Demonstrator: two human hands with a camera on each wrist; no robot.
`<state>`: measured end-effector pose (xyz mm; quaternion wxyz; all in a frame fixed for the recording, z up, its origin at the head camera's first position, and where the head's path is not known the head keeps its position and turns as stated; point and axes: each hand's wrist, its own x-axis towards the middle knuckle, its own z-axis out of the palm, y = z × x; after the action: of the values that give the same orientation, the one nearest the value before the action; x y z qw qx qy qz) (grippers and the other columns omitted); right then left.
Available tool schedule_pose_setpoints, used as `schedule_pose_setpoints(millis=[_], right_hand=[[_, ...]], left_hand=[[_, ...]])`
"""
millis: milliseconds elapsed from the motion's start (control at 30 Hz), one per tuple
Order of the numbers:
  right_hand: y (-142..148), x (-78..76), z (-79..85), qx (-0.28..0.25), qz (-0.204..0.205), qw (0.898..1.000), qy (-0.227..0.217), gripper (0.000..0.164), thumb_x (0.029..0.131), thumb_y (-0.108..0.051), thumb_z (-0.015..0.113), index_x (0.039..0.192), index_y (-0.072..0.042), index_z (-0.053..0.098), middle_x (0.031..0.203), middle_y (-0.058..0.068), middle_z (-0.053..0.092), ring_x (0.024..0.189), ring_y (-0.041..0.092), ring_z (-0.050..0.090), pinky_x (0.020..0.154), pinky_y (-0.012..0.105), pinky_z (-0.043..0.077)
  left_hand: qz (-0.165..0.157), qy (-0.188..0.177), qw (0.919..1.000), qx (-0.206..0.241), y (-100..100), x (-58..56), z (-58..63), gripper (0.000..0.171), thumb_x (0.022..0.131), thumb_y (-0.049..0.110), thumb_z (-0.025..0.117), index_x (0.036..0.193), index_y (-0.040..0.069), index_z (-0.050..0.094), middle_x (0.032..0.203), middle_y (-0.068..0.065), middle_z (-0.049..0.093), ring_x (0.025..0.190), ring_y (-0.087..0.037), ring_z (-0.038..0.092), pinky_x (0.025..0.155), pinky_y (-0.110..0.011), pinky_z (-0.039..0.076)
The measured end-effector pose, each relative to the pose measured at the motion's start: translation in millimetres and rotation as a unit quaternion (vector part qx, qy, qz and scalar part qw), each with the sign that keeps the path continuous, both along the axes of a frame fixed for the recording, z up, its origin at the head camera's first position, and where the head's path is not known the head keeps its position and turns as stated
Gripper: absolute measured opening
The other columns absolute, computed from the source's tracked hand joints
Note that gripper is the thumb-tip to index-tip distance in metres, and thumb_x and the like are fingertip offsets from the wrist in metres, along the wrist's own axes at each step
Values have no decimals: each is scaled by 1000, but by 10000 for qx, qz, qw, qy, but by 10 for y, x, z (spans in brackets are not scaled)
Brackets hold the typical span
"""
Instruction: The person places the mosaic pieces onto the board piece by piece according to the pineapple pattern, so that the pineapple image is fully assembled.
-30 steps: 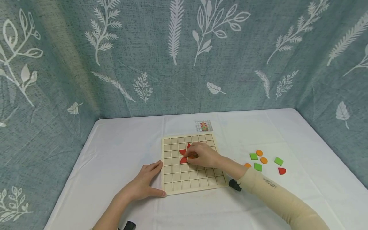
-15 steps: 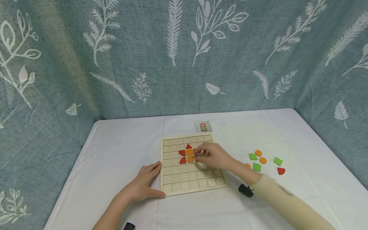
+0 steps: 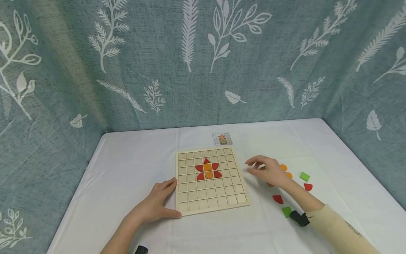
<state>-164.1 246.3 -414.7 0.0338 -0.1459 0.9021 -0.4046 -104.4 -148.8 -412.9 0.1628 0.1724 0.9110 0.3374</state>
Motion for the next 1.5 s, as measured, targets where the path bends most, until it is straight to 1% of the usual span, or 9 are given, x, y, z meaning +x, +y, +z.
schedule_pose_setpoints(millis=[233, 433, 733, 867, 1000, 1067, 1200, 1300, 1500], right_hand=[[288, 94, 38, 327, -465, 9978, -345, 26, 91, -26, 70, 113, -12, 69, 100, 2, 66, 91, 20, 61, 72, 35, 50], [481, 173, 62, 439, -661, 9963, -322, 27, 90, -26, 71, 112, -9, 69, 98, 2, 66, 88, 20, 59, 66, 31, 49], [704, 270, 52, 650, -742, 9948, -269, 28, 89, -23, 73, 112, -8, 69, 97, 1, 66, 90, 21, 58, 75, 32, 51], [757, 281, 23, 765, -720, 9939, -323, 30, 86, -25, 75, 111, -8, 69, 95, 1, 65, 87, 20, 55, 72, 30, 49], [788, 299, -19, 875, -627, 9937, -314, 29, 83, -22, 78, 106, -8, 70, 99, 3, 66, 83, 18, 53, 67, 26, 45], [790, 306, -31, 940, -583, 9936, -209, 28, 82, -20, 79, 105, -7, 70, 99, 4, 66, 82, 17, 53, 66, 25, 44], [793, 306, -36, 1116, -768, 9908, 46, 28, 82, -15, 78, 106, -5, 70, 94, 2, 66, 83, 17, 54, 65, 25, 45], [799, 272, -26, 1218, -877, 9885, 166, 28, 83, -11, 76, 108, -2, 69, 96, 5, 67, 83, 19, 55, 66, 26, 47], [853, 177, -35, 1380, -757, 9874, 185, 26, 83, -9, 76, 108, -2, 69, 97, 6, 66, 81, 19, 54, 65, 30, 46]], left_hand=[[1, -18, 10000, 12, -2, -8, -1, 108, 67, 39, 88, 149, -5, 32, 156, -17, 28, 135, -34, 29, 107, -56, 30], [37, -66, 10000, 6, 9, 3, 16, 108, 67, 39, 88, 149, -5, 33, 156, -18, 28, 135, -35, 28, 107, -57, 30], [3, -40, 10000, -7, 29, -2, 8, 107, 68, 39, 88, 148, -5, 33, 156, -18, 28, 135, -35, 28, 107, -57, 30], [8, -32, 10000, 1, 26, -9, -2, 107, 68, 41, 87, 149, -5, 32, 156, -17, 28, 136, -35, 27, 107, -57, 30], [23, -13, 10000, 5, 20, -13, -17, 107, 68, 41, 87, 149, -5, 32, 156, -17, 28, 136, -35, 27, 107, -57, 30], [30, 5, 10000, -4, 10, -11, -22, 108, 68, 42, 87, 149, -5, 32, 157, -17, 28, 136, -35, 27, 107, -56, 30], [12, 23, 10000, 13, -5, -9, -25, 108, 68, 43, 86, 149, -4, 32, 157, -16, 27, 136, -35, 27, 107, -57, 30], [18, 15, 10000, 33, -8, -5, -24, 108, 68, 43, 86, 149, -5, 32, 157, -16, 27, 137, -35, 26, 107, -57, 29], [1, 6, 10000, 38, -3, -5, -26, 108, 68, 43, 86, 149, -5, 32, 157, -17, 27, 137, -35, 26, 108, -57, 29]])
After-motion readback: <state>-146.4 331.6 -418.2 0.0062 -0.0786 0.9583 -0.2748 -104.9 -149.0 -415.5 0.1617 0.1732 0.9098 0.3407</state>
